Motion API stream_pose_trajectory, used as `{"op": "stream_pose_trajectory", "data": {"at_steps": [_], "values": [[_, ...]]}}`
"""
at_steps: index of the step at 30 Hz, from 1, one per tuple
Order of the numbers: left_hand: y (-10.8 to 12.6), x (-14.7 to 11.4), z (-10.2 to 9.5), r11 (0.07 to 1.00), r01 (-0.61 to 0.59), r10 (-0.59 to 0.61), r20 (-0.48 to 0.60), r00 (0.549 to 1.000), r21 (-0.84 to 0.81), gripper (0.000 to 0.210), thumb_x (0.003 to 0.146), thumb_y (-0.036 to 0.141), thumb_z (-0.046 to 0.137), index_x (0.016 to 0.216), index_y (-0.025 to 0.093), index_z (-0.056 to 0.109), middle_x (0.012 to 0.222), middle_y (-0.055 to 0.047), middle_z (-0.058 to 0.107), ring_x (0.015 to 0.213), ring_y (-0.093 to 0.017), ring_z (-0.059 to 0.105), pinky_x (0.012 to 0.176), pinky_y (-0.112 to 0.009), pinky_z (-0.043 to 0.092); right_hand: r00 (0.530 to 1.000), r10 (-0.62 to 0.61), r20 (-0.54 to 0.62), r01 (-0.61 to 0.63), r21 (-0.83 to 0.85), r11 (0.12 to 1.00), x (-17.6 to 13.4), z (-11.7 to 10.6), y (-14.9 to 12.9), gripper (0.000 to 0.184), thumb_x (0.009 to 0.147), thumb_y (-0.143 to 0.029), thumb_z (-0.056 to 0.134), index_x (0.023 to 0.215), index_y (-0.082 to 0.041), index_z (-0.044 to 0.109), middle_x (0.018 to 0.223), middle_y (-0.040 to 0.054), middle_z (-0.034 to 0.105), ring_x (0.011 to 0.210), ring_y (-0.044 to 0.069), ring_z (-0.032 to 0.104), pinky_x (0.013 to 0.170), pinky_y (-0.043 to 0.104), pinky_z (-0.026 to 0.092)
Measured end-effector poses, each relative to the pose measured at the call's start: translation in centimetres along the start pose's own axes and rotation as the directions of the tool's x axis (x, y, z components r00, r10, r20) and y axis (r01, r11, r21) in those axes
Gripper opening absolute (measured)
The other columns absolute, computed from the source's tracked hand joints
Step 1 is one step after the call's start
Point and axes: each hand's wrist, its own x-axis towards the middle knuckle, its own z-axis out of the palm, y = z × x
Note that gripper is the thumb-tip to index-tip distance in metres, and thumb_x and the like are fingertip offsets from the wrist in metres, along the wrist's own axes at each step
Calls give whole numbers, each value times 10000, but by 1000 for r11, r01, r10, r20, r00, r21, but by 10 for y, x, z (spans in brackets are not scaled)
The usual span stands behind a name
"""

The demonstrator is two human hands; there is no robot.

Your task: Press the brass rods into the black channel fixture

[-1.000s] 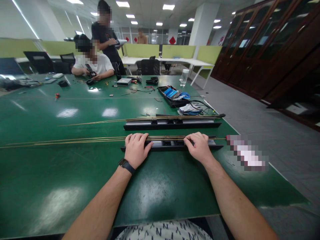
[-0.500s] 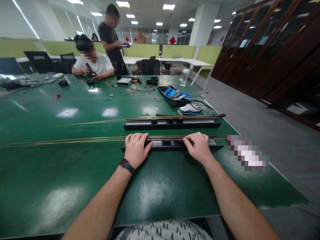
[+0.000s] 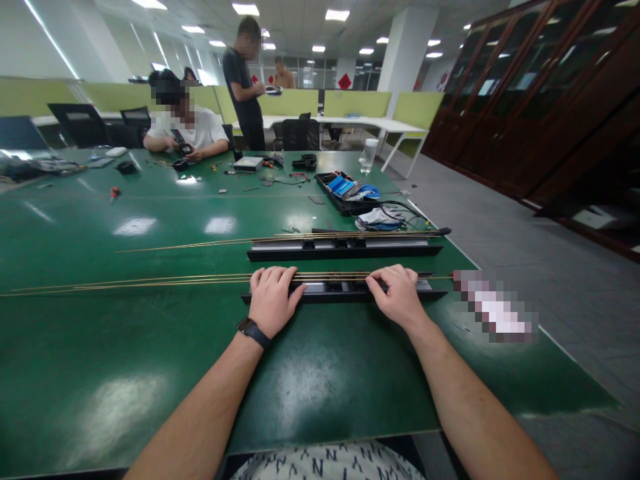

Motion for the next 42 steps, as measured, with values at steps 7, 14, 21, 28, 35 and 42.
{"op": "stream_pose_trajectory", "data": {"at_steps": [7, 14, 21, 28, 35, 42], "values": [[0, 0, 0, 1000, 1, -1, 6, 1000, 4, 369, 971, 458, 579, 1256, 232, 640, 1172, -115, 710, 1162, -291, 603, 1085, -503, 333, 1000, 13, 18, -13, 4, 1000, 1, 0, 1, 240, 940, -383, 567, 779, -235, 668, 840, 19, 729, 921, 218, 582, 893, 422, 282], [1, 0, -2, 1000, 3, -3, 11, 1000, -7, 363, 973, 456, 573, 1249, 231, 643, 1176, -117, 712, 1164, -292, 602, 1081, -509, 333, 1000, 19, 19, -19, -26, 999, 2, -3, 2, 243, 935, -387, 556, 778, -239, 668, 838, 23, 729, 907, 218, 569, 883, 421, 275], [1, 0, -2, 1000, 7, -7, 18, 1000, 6, 377, 978, 467, 557, 1259, 231, 643, 1174, -116, 709, 1165, -294, 596, 1090, -506, 325, 1000, 4, 11, -3, -13, 1000, 1, 2, 2, 291, 959, -437, 542, 796, -239, 680, 859, 35, 736, 929, 230, 569, 895, 426, 277], [2, 1, -3, 1000, 5, -5, 17, 1000, 10, 377, 974, 466, 572, 1253, 223, 641, 1171, -110, 711, 1158, -290, 606, 1077, -503, 335, 1000, 17, 4, -17, -23, 1000, 1, -1, 4, 257, 942, -402, 561, 779, -240, 676, 840, 26, 734, 925, 227, 575, 890, 426, 273], [2, 1, -3, 1000, 1, -1, 15, 1000, 1, 366, 983, 464, 556, 1247, 225, 640, 1162, -112, 711, 1158, -288, 606, 1085, -501, 331, 1000, 4, -11, -4, -11, 1000, 0, 1, 2, 276, 954, -445, 560, 810, -240, 676, 870, 33, 742, 938, 235, 587, 911, 439, 281], [1, 0, -2, 1000, 8, -7, 10, 1000, -9, 357, 973, 456, 569, 1248, 241, 645, 1168, -110, 711, 1162, -293, 606, 1091, -507, 327, 1000, 14, 5, -14, -35, 999, 1, 0, 6, 250, 935, -408, 576, 775, -244, 676, 849, 17, 737, 926, 223, 585, 889, 427, 278]]}}
